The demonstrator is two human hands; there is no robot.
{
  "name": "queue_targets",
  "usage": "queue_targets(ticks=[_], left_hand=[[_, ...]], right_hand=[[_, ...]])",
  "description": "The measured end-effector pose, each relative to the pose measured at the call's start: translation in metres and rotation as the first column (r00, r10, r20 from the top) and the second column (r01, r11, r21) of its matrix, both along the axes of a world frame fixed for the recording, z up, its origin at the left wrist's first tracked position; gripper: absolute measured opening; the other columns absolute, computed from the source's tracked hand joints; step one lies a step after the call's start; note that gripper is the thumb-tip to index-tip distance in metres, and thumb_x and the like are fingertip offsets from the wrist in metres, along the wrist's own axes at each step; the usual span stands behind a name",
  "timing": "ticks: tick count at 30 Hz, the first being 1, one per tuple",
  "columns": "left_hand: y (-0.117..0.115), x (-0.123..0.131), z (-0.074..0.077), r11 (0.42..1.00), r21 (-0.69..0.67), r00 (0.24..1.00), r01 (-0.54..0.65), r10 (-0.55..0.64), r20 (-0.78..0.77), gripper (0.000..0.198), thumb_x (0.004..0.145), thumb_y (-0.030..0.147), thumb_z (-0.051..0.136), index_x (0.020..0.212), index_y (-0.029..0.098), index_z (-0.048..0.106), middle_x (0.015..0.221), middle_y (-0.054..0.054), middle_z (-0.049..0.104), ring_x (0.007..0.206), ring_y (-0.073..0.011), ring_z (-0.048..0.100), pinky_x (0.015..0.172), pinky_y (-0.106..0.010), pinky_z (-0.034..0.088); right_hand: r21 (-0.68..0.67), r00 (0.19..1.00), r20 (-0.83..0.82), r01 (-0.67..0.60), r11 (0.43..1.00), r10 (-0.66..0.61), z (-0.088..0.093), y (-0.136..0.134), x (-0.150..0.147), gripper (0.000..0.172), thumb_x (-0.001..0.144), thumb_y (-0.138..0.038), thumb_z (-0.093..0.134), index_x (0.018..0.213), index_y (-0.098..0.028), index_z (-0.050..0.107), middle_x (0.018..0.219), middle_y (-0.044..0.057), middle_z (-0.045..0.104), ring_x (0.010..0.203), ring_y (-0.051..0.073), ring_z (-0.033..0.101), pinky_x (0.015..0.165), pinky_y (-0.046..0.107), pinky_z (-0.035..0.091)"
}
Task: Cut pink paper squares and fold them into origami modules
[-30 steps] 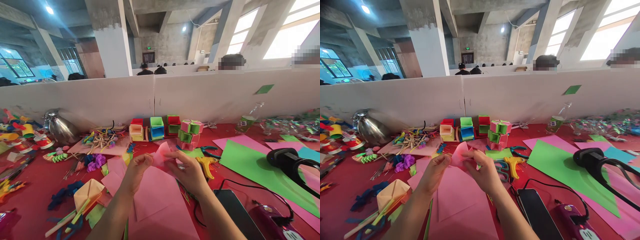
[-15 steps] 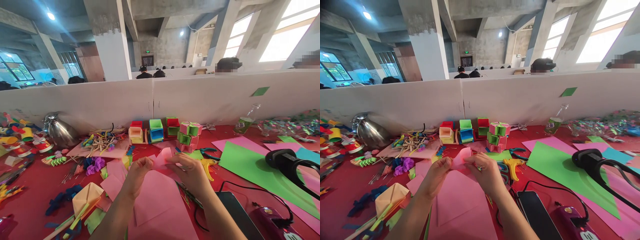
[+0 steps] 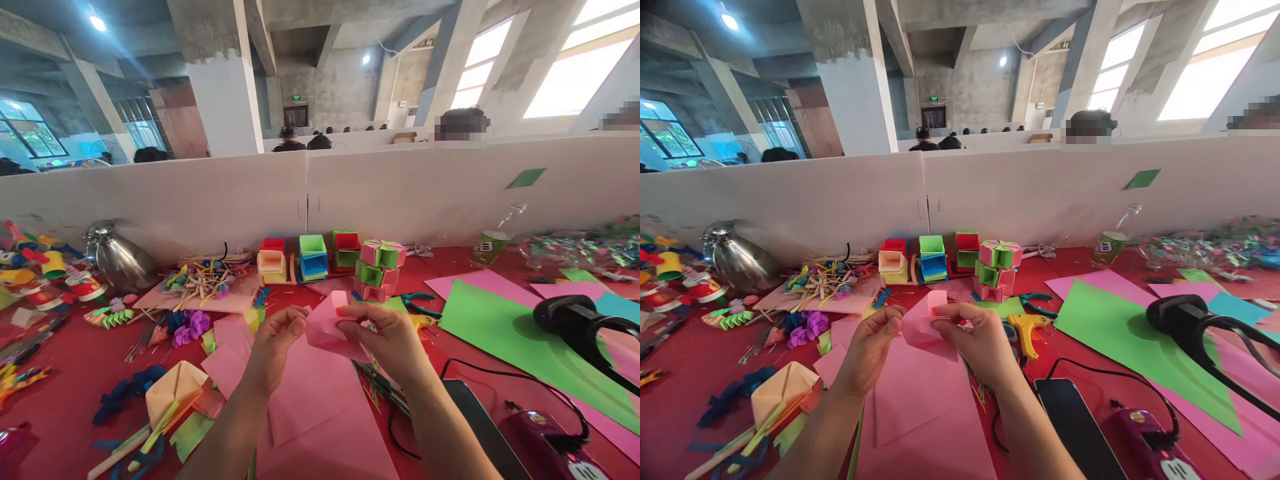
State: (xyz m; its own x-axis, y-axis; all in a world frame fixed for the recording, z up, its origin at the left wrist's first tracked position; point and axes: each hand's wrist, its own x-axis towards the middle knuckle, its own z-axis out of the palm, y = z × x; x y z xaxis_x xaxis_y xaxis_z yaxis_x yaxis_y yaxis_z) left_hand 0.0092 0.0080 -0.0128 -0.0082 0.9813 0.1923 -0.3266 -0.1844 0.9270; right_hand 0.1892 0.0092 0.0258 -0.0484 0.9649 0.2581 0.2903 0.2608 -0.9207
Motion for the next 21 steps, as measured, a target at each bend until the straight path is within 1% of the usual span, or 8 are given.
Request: queue_targets(ticks=[2, 4, 6, 8, 10, 14, 17, 21], left_hand=[[-0.0028, 0.0004, 0.0006, 0.998, 0.059, 0.998, -0.037, 0.041, -0.054, 0.022, 0.073, 0.037, 0.069, 0.084, 0.019, 0.065, 0.089, -0.004, 0.063, 0.087, -0.0179, 0.056, 0.078, -0.028, 0.042], [-0.0061, 0.0006, 0.0016, 0.980, 0.174, 0.973, -0.094, 0.127, -0.193, 0.032, 0.072, 0.034, 0.072, 0.101, 0.023, 0.064, 0.092, -0.004, 0.065, 0.088, -0.0184, 0.058, 0.080, -0.029, 0.042], [-0.0087, 0.0007, 0.0018, 0.939, 0.322, 0.903, -0.121, 0.239, -0.358, 0.034, 0.073, 0.029, 0.071, 0.106, 0.026, 0.066, 0.092, -0.004, 0.066, 0.087, -0.0185, 0.058, 0.081, -0.029, 0.042], [-0.0100, 0.0006, 0.0008, 0.895, 0.428, 0.828, -0.125, 0.331, -0.452, 0.027, 0.077, 0.026, 0.067, 0.104, 0.028, 0.069, 0.089, -0.004, 0.065, 0.084, -0.0176, 0.058, 0.079, -0.028, 0.042], [-0.0103, 0.0006, -0.0004, 0.878, 0.459, 0.791, -0.138, 0.376, -0.483, 0.027, 0.080, 0.025, 0.064, 0.106, 0.029, 0.069, 0.087, -0.003, 0.064, 0.082, -0.0165, 0.058, 0.076, -0.027, 0.043], [-0.0096, 0.0009, -0.0004, 0.867, 0.472, 0.757, -0.157, 0.413, -0.506, 0.027, 0.081, 0.025, 0.063, 0.107, 0.030, 0.068, 0.087, -0.002, 0.064, 0.082, -0.0156, 0.057, 0.076, -0.026, 0.043], [-0.0089, 0.0016, 0.0015, 0.826, 0.538, 0.730, -0.166, 0.470, -0.497, 0.022, 0.081, 0.023, 0.063, 0.102, 0.028, 0.070, 0.083, -0.002, 0.064, 0.082, -0.0165, 0.056, 0.077, -0.027, 0.043], [-0.0078, 0.0021, 0.0019, 0.765, 0.619, 0.672, -0.178, 0.554, -0.491, 0.017, 0.081, 0.021, 0.063, 0.095, 0.027, 0.071, 0.081, -0.002, 0.063, 0.086, -0.0174, 0.054, 0.082, -0.030, 0.041]], right_hand=[[-0.007, 1.000, 0.005, 0.005, 1.000, -0.005, 0.0000, 0.0001, -0.0002, 0.021, 0.069, -0.032, 0.068, 0.083, -0.019, 0.075, 0.078, 0.004, 0.073, 0.067, 0.018, 0.066, 0.059, 0.028, 0.052], [0.011, 1.000, 0.025, 0.015, 1.000, -0.016, 0.0003, -0.0001, -0.0003, 0.020, 0.069, -0.032, 0.067, 0.083, -0.020, 0.075, 0.077, 0.004, 0.073, 0.068, 0.019, 0.066, 0.059, 0.028, 0.052], [0.036, 0.999, 0.040, 0.020, 0.999, -0.022, 0.0009, -0.0007, -0.0003, 0.018, 0.070, -0.031, 0.067, 0.083, -0.020, 0.075, 0.077, 0.004, 0.073, 0.069, 0.019, 0.066, 0.059, 0.028, 0.052], [0.066, 0.998, 0.060, 0.014, 0.998, -0.018, 0.0012, -0.0017, -0.0002, 0.017, 0.070, -0.029, 0.067, 0.083, -0.021, 0.075, 0.078, 0.003, 0.073, 0.070, 0.018, 0.066, 0.061, 0.028, 0.052], [0.111, 0.996, 0.094, -0.005, 0.994, -0.005, 0.0011, -0.0029, -0.0001, 0.014, 0.072, -0.027, 0.066, 0.083, -0.023, 0.074, 0.078, 0.001, 0.073, 0.071, 0.018, 0.065, 0.063, 0.027, 0.051], [0.221, 0.988, 0.155, -0.043, 0.974, 0.009, 0.0005, -0.0047, -0.0007, 0.011, 0.075, -0.022, 0.064, 0.080, -0.025, 0.073, 0.073, -0.001, 0.070, 0.068, 0.016, 0.062, 0.063, 0.027, 0.047], [0.326, 0.986, 0.168, -0.066, 0.943, 0.011, 0.0006, -0.0047, -0.0021, 0.010, 0.077, -0.023, 0.063, 0.075, -0.026, 0.073, 0.070, 0.000, 0.067, 0.067, 0.017, 0.059, 0.063, 0.029, 0.046], [0.455, 0.982, 0.175, -0.011, 0.890, -0.077, 0.0009, -0.0042, -0.0029, 0.010, 0.075, -0.022, 0.065, 0.072, -0.028, 0.073, 0.075, 0.003, 0.058, 0.073, 0.018, 0.055, 0.066, 0.032, 0.046]])
